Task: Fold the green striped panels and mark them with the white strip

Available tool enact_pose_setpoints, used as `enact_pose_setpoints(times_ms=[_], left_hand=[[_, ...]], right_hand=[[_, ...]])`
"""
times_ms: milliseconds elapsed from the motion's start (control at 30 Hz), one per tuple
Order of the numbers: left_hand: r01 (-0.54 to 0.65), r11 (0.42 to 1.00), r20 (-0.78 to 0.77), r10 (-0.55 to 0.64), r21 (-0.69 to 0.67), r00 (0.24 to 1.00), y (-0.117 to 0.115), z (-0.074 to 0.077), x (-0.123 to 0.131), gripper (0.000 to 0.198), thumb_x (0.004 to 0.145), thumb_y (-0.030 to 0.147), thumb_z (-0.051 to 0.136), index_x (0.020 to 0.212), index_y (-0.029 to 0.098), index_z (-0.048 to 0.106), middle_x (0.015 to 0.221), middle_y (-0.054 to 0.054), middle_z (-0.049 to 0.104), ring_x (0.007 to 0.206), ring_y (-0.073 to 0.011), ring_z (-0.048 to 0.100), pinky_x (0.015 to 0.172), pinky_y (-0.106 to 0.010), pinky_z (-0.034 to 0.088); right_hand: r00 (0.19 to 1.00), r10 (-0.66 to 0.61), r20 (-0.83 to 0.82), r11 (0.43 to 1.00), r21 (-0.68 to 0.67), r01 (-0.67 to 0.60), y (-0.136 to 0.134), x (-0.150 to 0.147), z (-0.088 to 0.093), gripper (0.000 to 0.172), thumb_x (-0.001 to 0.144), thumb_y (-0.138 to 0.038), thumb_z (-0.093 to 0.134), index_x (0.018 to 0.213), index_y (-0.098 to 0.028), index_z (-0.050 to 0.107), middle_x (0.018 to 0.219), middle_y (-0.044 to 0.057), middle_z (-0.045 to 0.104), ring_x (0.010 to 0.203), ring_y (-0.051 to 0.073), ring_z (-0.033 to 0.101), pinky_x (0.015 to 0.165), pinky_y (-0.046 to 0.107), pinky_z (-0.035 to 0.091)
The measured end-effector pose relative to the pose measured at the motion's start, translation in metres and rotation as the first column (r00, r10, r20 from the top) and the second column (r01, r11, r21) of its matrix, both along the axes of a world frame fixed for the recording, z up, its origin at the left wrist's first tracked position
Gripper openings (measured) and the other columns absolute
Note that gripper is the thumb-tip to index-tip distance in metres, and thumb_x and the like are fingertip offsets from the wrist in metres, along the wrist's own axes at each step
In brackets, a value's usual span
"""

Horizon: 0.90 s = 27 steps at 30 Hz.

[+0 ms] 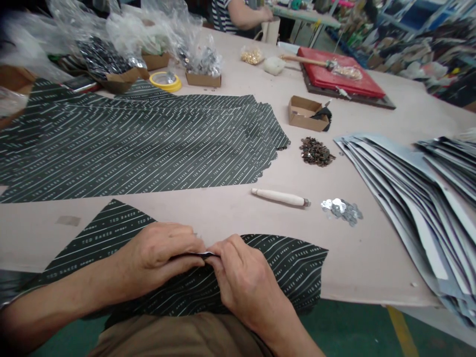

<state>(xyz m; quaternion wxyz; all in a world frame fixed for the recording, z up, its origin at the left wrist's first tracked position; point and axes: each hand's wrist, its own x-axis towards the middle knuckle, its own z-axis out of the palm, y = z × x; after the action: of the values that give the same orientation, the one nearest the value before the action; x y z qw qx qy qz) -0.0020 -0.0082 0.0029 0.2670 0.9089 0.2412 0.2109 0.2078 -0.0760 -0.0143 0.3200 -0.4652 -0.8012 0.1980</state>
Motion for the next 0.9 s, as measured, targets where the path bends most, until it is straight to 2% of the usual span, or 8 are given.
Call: enact_pose_setpoints(times_ms=[100, 267, 367, 500, 633, 900], left_hand=[[-0.006, 0.999, 0.024, 0.007, -0.044, 1.000, -0.001, 0.000, 0.000, 0.021, 0.105, 0.027, 0.048, 0.096, 0.017, 0.064, 0.075, 0.003, 0.062, 0.066, -0.0106, 0.057, 0.062, -0.023, 0.040], [-0.011, 1.000, 0.045, 0.011, -0.018, 0.999, -0.005, 0.001, -0.002, 0.020, 0.106, 0.025, 0.047, 0.097, 0.018, 0.065, 0.075, 0.002, 0.062, 0.067, -0.0107, 0.057, 0.061, -0.024, 0.041], [-0.032, 0.997, 0.047, 0.028, 0.071, 0.998, -0.010, 0.003, -0.004, 0.023, 0.106, 0.021, 0.045, 0.091, 0.017, 0.062, 0.072, 0.002, 0.059, 0.065, -0.0122, 0.052, 0.060, -0.027, 0.038], [-0.041, 0.972, 0.066, 0.026, 0.231, 0.997, -0.018, 0.005, -0.004, 0.026, 0.101, 0.009, 0.043, 0.082, 0.016, 0.059, 0.066, 0.002, 0.048, 0.060, -0.0150, 0.040, 0.056, -0.032, 0.029], [-0.029, 0.942, 0.113, -0.010, 0.334, 0.994, -0.027, 0.007, -0.003, 0.024, 0.098, 0.004, 0.042, 0.088, 0.013, 0.062, 0.062, 0.002, 0.042, 0.059, -0.0160, 0.033, 0.055, -0.035, 0.023], [-0.029, 0.903, 0.168, -0.048, 0.429, 0.985, -0.032, 0.004, -0.008, 0.019, 0.094, 0.004, 0.043, 0.098, 0.007, 0.062, 0.062, 0.001, 0.047, 0.059, -0.0162, 0.036, 0.056, -0.036, 0.026]], right_hand=[[1.000, -0.026, -0.002, 0.998, 0.064, 0.026, -0.002, -0.002, -0.003, 0.013, 0.101, -0.012, 0.048, 0.098, -0.017, 0.061, 0.080, 0.004, 0.064, 0.071, 0.015, 0.061, 0.063, 0.027, 0.050], [0.997, -0.075, -0.001, 0.976, 0.207, 0.073, -0.006, -0.006, -0.005, 0.012, 0.100, -0.010, 0.050, 0.095, -0.017, 0.059, 0.075, 0.003, 0.063, 0.066, 0.015, 0.059, 0.060, 0.026, 0.048], [0.996, -0.083, 0.022, 0.968, 0.241, 0.075, -0.009, -0.007, -0.004, 0.012, 0.098, -0.009, 0.051, 0.099, -0.017, 0.060, 0.076, 0.004, 0.065, 0.068, 0.016, 0.062, 0.062, 0.027, 0.051], [0.995, -0.088, 0.035, 0.958, 0.278, 0.075, -0.014, -0.007, -0.002, 0.013, 0.096, -0.007, 0.050, 0.099, -0.016, 0.059, 0.075, 0.005, 0.067, 0.066, 0.017, 0.063, 0.061, 0.028, 0.053], [0.997, -0.077, 0.017, 0.944, 0.323, 0.067, -0.018, -0.007, 0.000, 0.014, 0.094, -0.005, 0.050, 0.096, -0.016, 0.059, 0.072, 0.005, 0.066, 0.065, 0.017, 0.063, 0.061, 0.029, 0.053], [0.998, -0.060, 0.002, 0.929, 0.367, 0.055, -0.021, -0.009, 0.009, 0.016, 0.092, -0.004, 0.050, 0.096, -0.016, 0.059, 0.069, 0.003, 0.065, 0.063, 0.016, 0.063, 0.059, 0.030, 0.052]])
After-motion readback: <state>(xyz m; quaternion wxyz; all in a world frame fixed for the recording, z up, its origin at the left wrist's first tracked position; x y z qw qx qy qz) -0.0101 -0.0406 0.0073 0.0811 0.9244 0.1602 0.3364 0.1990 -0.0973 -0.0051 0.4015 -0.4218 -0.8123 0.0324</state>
